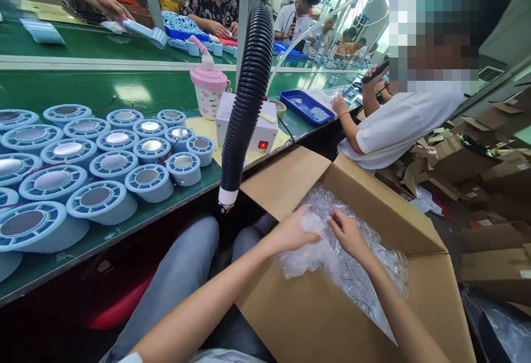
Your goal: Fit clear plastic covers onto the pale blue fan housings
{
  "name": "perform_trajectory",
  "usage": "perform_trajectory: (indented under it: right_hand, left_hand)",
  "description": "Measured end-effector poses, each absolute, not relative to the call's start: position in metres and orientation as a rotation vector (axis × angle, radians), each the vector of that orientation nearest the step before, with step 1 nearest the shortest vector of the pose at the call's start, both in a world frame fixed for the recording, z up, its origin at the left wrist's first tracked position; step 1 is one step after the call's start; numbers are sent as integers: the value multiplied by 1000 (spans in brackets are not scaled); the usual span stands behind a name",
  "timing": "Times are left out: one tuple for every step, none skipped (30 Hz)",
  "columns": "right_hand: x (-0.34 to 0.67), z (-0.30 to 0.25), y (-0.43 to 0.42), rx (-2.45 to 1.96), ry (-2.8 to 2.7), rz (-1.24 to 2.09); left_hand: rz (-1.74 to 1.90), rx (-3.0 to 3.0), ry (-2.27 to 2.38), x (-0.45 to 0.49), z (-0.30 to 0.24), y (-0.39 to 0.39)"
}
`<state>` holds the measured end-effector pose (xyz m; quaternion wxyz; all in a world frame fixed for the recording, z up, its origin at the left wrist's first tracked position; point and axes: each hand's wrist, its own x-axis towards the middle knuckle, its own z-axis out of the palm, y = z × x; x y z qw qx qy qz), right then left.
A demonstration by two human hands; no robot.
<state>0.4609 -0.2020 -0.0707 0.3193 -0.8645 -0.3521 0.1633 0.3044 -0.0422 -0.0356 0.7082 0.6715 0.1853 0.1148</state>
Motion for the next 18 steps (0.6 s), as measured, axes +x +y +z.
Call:
perform_trajectory:
  right_hand:
    - [459,-66,-195,-2216,-959,518]
    - [458,-63,-188,-2169,-974,607]
    - [459,-62,-182,-2136,-970,693]
    - [463,-63,-179,-2121,-949,776]
    - [467,-65,-177,-2123,-919,856]
    - [472,-69,-178,-2136,-887,932]
    - [478,-73,-180,-2159,-859,1001]
    - [483,-79,-182,-2187,-838,1058]
    - [488,-84,-185,-2219,-823,1097]
    - [491,-90,-186,-2256,-809,1110]
    - [494,-96,-187,-2298,-792,1094]
    - [497,-102,-185,-2344,-771,1047]
    - [498,-107,-182,-2392,-748,974]
    - [499,-112,-179,-2434,-726,884]
    - [499,-116,-175,-2466,-710,786]
    - [499,-120,-170,-2484,-707,690]
    - [499,-124,-167,-2487,-720,599]
    - [498,-126,-163,-2478,-743,513]
  left_hand:
    - [227,1539,399,312,-37,-48]
    - [206,1580,397,319,-39,-51]
    - [194,1613,399,324,-42,-53]
    - [193,1635,406,328,-45,-52]
    - [204,1648,416,330,-47,-50]
    - [225,1650,430,331,-49,-46]
    - [251,1643,445,331,-50,-42]
    - [278,1628,462,330,-51,-38]
    - [302,1608,478,328,-51,-34]
    - [323,1587,493,328,-51,-32]
    - [339,1568,503,327,-51,-30]
    - [351,1551,509,327,-51,-29]
    - [361,1540,513,328,-52,-30]
    - [369,1533,516,329,-52,-31]
    - [376,1533,517,331,-53,-32]
    - [381,1538,516,333,-55,-33]
    - [384,1548,510,334,-57,-35]
    - [383,1563,499,336,-59,-37]
